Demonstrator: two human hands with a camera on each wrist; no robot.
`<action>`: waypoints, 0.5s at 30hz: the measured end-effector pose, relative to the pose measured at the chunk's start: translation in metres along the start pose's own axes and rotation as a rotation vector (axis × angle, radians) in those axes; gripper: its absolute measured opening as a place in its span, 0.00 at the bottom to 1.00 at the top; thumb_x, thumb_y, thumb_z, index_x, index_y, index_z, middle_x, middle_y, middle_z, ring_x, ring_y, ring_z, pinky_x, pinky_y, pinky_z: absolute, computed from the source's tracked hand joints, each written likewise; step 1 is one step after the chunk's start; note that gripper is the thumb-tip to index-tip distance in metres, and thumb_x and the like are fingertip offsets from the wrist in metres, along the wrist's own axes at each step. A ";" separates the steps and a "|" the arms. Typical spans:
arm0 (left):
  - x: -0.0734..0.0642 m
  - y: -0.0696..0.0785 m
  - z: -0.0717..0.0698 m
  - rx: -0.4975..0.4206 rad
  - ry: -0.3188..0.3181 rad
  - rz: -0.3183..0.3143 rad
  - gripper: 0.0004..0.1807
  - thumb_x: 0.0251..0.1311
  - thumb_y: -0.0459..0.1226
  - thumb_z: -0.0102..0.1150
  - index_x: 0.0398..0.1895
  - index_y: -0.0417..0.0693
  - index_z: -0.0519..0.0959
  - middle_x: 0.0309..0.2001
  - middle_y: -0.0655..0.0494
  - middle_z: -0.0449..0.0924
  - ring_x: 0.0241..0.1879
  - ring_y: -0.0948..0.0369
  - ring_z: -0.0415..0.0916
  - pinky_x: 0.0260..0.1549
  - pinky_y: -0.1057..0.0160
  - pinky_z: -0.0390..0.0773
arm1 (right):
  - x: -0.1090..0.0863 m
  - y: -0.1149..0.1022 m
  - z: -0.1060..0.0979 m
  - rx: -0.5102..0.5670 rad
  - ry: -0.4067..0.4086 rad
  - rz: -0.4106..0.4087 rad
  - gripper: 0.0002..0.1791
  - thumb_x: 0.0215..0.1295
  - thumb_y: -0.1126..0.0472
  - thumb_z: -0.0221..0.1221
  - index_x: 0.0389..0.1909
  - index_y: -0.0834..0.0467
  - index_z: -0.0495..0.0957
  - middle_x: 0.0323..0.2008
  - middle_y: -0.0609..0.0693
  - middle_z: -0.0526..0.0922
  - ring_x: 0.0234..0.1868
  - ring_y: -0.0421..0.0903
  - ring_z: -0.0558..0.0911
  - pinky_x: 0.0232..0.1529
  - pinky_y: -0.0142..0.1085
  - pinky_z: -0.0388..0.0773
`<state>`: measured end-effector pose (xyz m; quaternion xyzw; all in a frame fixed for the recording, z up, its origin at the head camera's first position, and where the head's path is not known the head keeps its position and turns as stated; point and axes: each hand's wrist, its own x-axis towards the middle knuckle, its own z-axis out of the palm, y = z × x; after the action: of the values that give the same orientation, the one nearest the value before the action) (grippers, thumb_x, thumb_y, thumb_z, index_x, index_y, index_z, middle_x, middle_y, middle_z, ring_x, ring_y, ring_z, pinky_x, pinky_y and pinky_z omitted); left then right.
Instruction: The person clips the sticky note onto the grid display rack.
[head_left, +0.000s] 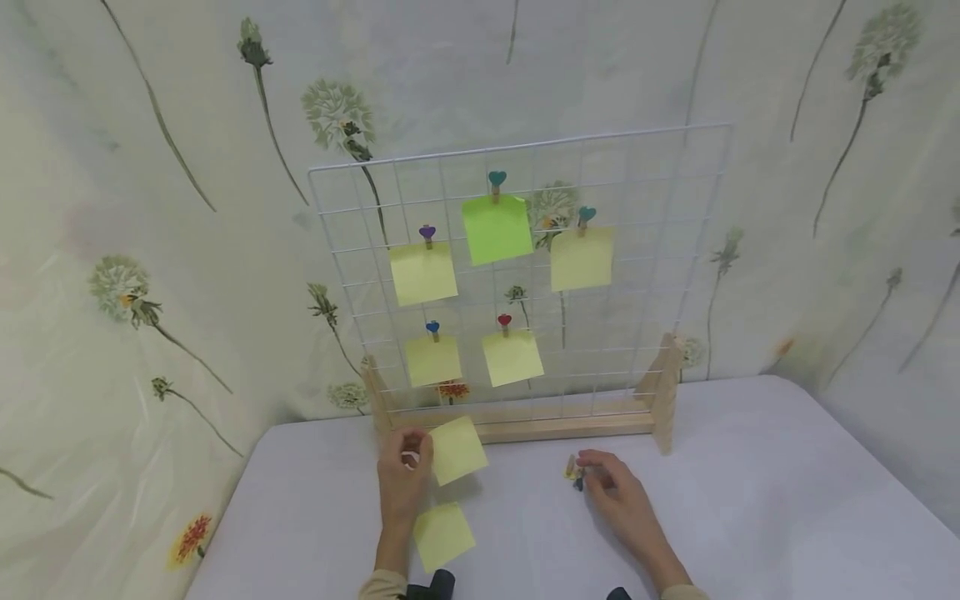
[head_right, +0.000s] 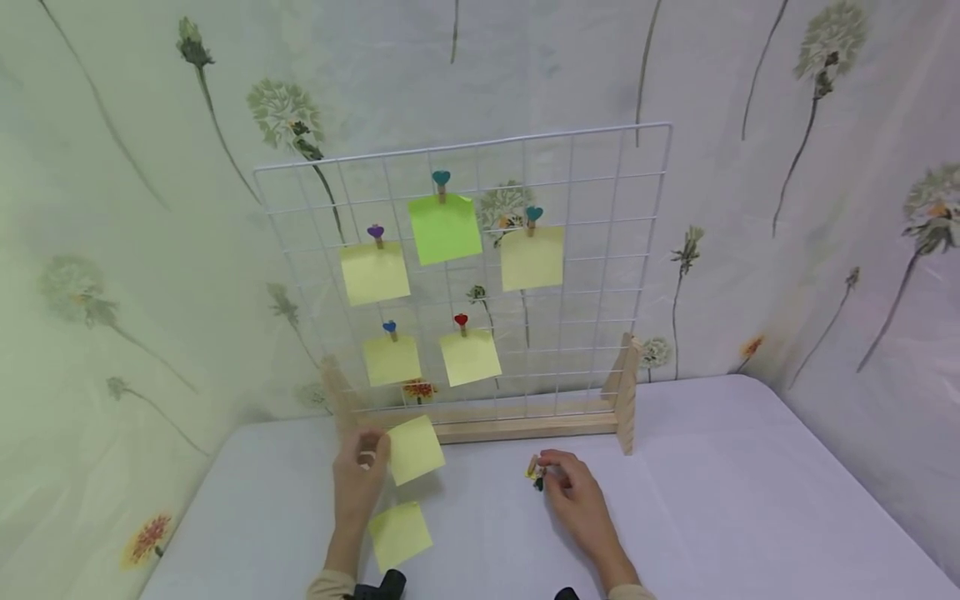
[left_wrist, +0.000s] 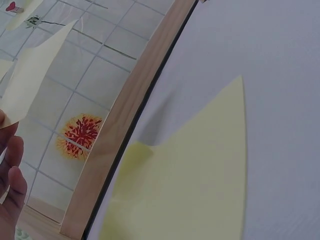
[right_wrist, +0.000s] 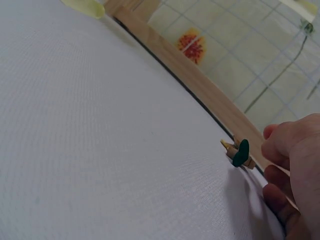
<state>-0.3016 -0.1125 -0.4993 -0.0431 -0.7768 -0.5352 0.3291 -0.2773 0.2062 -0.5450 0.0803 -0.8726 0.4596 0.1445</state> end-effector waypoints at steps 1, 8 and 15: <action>0.000 0.000 0.001 0.006 0.001 0.004 0.05 0.55 0.29 0.61 0.34 0.46 0.78 0.32 0.56 0.80 0.31 0.66 0.74 0.24 0.71 0.72 | 0.000 0.000 0.000 -0.006 0.000 -0.002 0.18 0.64 0.64 0.57 0.54 0.48 0.73 0.53 0.40 0.78 0.50 0.35 0.75 0.45 0.30 0.75; 0.002 0.007 0.007 -0.006 0.012 0.014 0.06 0.55 0.29 0.61 0.35 0.44 0.77 0.31 0.56 0.80 0.31 0.66 0.74 0.25 0.69 0.73 | 0.000 -0.002 0.000 -0.014 -0.001 0.003 0.17 0.64 0.63 0.57 0.52 0.48 0.74 0.55 0.41 0.76 0.50 0.38 0.75 0.46 0.31 0.75; 0.003 0.020 0.016 -0.053 -0.009 -0.007 0.05 0.56 0.30 0.61 0.35 0.46 0.78 0.31 0.54 0.80 0.31 0.65 0.75 0.26 0.66 0.74 | -0.001 -0.001 0.000 0.002 0.007 -0.015 0.16 0.63 0.65 0.58 0.51 0.49 0.75 0.55 0.43 0.77 0.53 0.40 0.75 0.47 0.31 0.75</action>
<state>-0.3024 -0.0912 -0.4846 -0.0515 -0.7640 -0.5566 0.3223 -0.2763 0.2059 -0.5449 0.0852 -0.8711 0.4595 0.1510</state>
